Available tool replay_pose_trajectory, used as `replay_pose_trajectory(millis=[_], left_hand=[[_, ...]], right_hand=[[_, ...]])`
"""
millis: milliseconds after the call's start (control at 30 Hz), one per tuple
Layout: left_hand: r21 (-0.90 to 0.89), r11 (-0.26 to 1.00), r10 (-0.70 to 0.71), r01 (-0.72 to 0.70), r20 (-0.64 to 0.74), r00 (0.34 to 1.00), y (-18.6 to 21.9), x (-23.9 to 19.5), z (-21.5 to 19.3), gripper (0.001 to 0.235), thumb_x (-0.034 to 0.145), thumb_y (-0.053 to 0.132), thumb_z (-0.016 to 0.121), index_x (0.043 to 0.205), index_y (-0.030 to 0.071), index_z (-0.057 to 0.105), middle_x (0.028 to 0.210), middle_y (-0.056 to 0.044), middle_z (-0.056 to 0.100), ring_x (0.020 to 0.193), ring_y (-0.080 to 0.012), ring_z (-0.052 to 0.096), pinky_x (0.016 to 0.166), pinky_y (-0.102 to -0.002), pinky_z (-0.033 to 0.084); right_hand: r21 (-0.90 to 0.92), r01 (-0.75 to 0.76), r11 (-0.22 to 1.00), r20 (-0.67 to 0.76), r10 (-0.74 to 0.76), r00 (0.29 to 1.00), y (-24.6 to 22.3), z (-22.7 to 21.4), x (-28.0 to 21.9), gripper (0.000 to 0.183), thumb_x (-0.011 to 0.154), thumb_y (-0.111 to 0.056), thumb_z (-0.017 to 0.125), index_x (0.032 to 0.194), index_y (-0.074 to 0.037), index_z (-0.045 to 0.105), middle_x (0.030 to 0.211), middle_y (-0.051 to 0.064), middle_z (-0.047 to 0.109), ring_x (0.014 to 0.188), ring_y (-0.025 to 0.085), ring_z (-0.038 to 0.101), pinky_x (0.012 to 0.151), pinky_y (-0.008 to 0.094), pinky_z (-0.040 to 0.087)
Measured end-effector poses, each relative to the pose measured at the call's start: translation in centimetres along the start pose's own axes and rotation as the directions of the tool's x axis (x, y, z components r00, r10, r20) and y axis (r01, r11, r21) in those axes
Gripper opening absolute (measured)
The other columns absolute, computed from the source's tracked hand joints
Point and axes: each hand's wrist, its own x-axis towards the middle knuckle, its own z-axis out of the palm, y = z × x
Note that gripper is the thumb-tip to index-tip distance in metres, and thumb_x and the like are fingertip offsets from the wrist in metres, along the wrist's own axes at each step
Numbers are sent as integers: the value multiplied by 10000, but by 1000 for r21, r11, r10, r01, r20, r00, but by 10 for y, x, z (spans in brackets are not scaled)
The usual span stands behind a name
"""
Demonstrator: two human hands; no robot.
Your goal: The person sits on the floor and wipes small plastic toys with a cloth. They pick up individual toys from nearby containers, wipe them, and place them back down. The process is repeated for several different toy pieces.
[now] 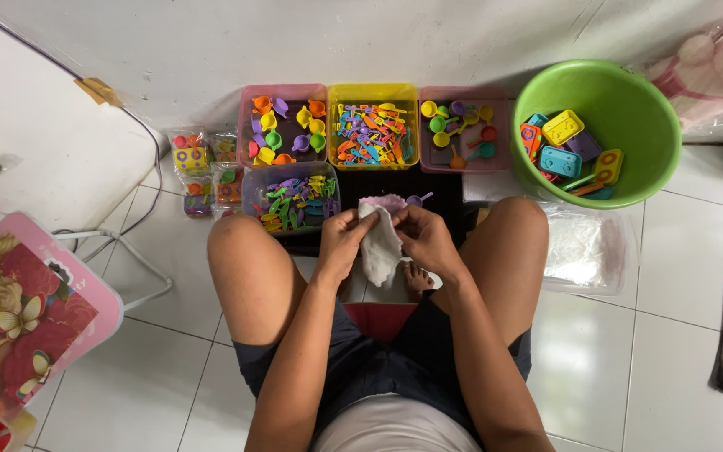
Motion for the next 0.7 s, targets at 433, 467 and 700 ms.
replay_pose_trajectory(millis=[433, 467, 700], left_hand=[[-44, 999, 29, -27, 47, 998, 5, -8, 5, 192, 905, 46, 730, 1086, -3, 769, 865, -107, 772, 803, -143, 692, 716, -295, 585], [-66, 998, 20, -15, 80, 997, 14, -12, 9, 274, 866, 39, 771, 1131, -26, 743, 897, -122, 766, 819, -171, 702, 734, -315, 589], [-26, 1000, -1, 3, 88, 996, 14, -14, 10, 196, 801, 18, 811, 995, 1, 787, 816, -110, 762, 769, -148, 702, 672, -296, 598]], right_hand=[[8, 71, 997, -65, -70, 995, 5, -1, 5, 235, 838, 104, 682, 1048, 8, 724, 833, 111, 697, 739, 128, 647, 655, 282, 559], [15, 90, 996, -94, -88, 992, 7, -1, 5, 238, 851, 104, 677, 1067, 13, 720, 836, 141, 705, 726, 154, 671, 631, 294, 558], [-21, 140, 990, -110, -142, 984, 3, 3, 3, 209, 866, 41, 730, 1064, -25, 723, 757, 109, 715, 616, 113, 637, 546, 241, 497]])
